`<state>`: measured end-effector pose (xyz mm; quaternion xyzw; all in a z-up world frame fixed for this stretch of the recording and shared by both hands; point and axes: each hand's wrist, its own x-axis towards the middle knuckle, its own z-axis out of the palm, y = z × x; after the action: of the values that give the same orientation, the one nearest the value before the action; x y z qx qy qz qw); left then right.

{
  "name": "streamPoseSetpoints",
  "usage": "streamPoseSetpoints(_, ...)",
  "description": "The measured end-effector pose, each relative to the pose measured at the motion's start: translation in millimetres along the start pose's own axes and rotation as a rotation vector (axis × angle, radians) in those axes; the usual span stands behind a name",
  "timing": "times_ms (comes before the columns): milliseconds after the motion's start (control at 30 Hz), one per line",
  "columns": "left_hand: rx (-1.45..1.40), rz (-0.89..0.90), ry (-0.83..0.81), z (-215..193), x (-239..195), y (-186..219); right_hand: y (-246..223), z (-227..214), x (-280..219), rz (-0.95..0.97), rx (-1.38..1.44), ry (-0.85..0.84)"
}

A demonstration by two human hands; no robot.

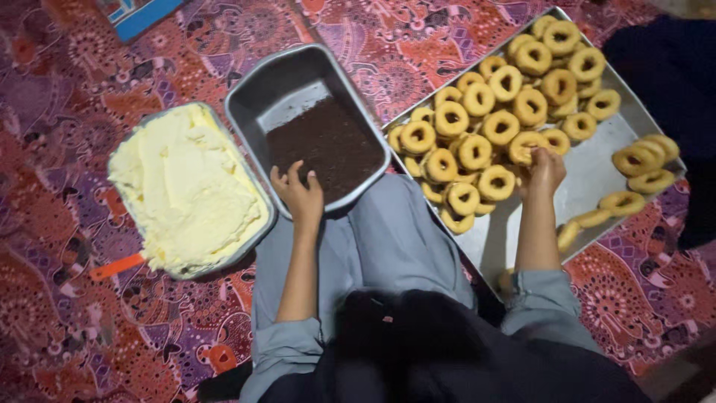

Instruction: The person fills ring-shaped donuts with a white cream and then rolls them in a dark crumb topping. The person handles each donut one at a time, places the filled donuts on a metal tray, and repeats the process.

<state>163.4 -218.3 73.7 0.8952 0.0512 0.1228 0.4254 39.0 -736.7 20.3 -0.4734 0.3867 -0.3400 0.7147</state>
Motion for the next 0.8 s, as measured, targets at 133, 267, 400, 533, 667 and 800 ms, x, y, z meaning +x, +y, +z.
streamPoseSetpoints(133, -0.030, 0.062, -0.034, 21, -4, 10, 15, -20, 21, 0.255, 0.018, -0.020)
streamPoseSetpoints(267, -0.050, 0.036, -0.070, 33, -9, 23, 23, -21, 14, 0.270, -0.223, 0.022)
streamPoseSetpoints(400, -0.042, 0.020, -0.097, 47, -13, 26, 23, -30, 13, 0.152, -0.428, -0.050)
streamPoseSetpoints(533, -0.044, 0.004, -0.115, 61, -14, 23, 30, -40, 22, 0.056, -0.619, -0.182)
streamPoseSetpoints(667, -0.017, 0.028, -0.081, 65, -15, 14, 15, -67, 41, 0.113, -0.750, -0.355)
streamPoseSetpoints(800, 0.087, 0.041, -0.024, 52, -15, 7, -40, -104, 101, 0.301, -0.822, -0.494)
